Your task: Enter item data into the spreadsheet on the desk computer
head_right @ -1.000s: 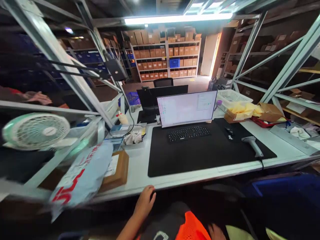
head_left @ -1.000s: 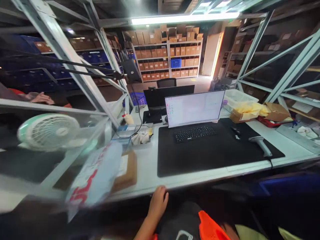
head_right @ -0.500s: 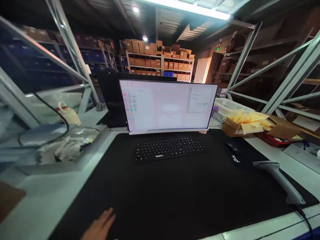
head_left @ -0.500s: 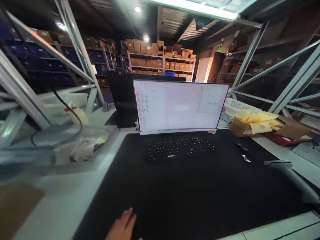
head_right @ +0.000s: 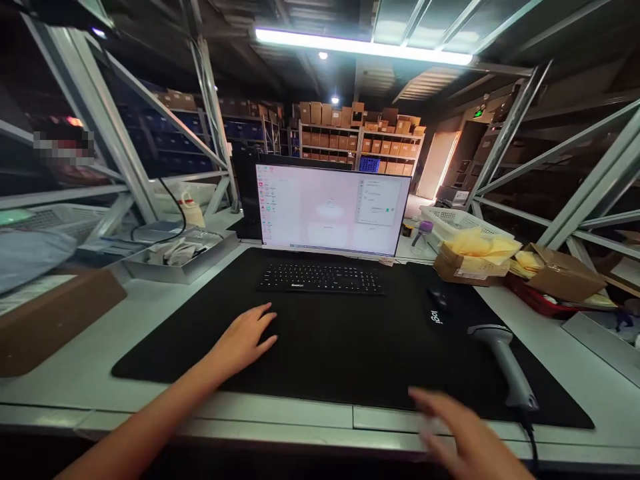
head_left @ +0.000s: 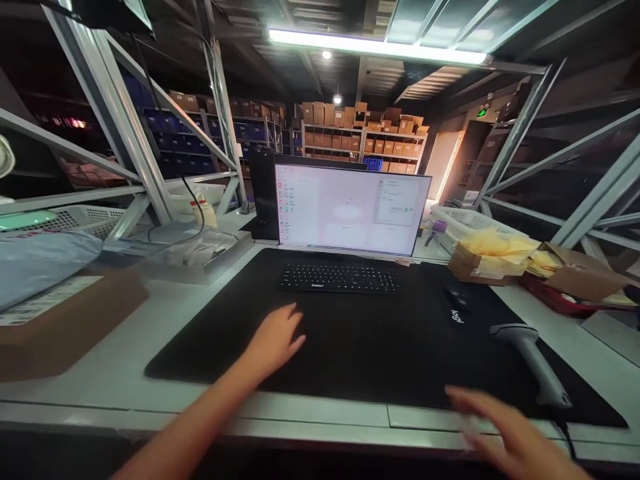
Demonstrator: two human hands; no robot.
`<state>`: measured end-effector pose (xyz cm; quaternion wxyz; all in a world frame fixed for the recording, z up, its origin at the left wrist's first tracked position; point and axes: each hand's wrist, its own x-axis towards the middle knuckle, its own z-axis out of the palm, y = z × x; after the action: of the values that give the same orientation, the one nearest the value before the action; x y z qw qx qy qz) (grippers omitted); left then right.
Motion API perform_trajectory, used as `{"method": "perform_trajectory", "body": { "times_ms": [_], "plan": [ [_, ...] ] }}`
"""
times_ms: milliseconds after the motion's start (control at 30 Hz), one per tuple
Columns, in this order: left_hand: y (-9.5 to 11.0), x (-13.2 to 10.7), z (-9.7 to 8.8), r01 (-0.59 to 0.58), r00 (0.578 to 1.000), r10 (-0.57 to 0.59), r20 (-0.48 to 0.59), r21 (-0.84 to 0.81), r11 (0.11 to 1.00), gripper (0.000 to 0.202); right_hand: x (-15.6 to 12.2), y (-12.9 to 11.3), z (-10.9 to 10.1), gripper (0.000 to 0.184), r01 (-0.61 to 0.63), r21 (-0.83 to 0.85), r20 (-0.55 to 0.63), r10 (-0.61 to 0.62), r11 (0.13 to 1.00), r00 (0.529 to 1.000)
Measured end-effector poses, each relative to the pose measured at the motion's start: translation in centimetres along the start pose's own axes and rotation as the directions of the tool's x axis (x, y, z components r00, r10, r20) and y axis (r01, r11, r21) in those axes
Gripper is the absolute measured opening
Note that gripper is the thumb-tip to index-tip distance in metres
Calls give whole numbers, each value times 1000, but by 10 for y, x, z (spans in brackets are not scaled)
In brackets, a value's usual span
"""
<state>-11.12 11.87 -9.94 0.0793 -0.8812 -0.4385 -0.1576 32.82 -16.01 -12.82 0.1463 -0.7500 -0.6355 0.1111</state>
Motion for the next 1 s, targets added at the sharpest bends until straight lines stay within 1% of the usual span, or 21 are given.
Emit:
{"method": "perform_trajectory", "body": {
  "times_ms": [33,67,133,167,200,267,333,400,433,467,533,633,733,867,1000],
  "plan": [
    [10,19,2,17,1000,-17,6,24,1000,47,27,-1,-18,53,86,-14,-45,-87,996,995],
    [17,38,5,49,999,-49,-8,41,998,48,57,0,-36,53,111,-52,-124,-117,992,985],
    [20,69,14,104,993,-101,-54,49,993,49,118,11,-62,53,53,-132,-267,-87,990,960],
    [17,82,19,127,989,-123,-77,51,991,49,146,21,-69,53,-17,-153,-327,-34,988,944],
    [12,91,23,150,984,-145,-101,51,987,50,171,33,-71,54,-104,-171,-379,32,980,925],
    [-2,104,32,190,973,-182,-141,47,981,49,208,64,-65,59,-250,-201,-452,137,947,882],
    [-16,110,41,218,964,-209,-164,37,975,48,234,100,-51,62,-303,-201,-488,173,931,856],
    [-26,112,49,230,960,-222,-172,29,973,47,253,132,-37,63,-318,-158,-524,194,935,830],
    [-29,112,53,230,959,-221,-175,29,973,47,262,145,-31,64,-303,-137,-531,189,943,826],
    [-31,111,57,227,960,-218,-177,31,973,46,270,154,-27,65,-265,-127,-540,158,956,827],
    [-33,110,64,221,962,-211,-176,41,974,46,284,165,-22,63,-208,-105,-567,113,973,816],
    [-33,109,69,220,965,-209,-156,56,974,47,294,168,-19,58,-148,-88,-590,68,985,805],
    [-33,109,69,218,970,-209,-127,65,974,47,293,169,-17,58,-104,-98,-577,29,990,816],
    [-31,109,65,207,976,-201,-90,75,975,46,283,172,-16,58,-155,-152,-538,50,976,841],
    [-28,108,60,199,978,-194,-76,79,977,47,273,164,-21,57,-241,-236,-501,95,941,860]
  ]
}}
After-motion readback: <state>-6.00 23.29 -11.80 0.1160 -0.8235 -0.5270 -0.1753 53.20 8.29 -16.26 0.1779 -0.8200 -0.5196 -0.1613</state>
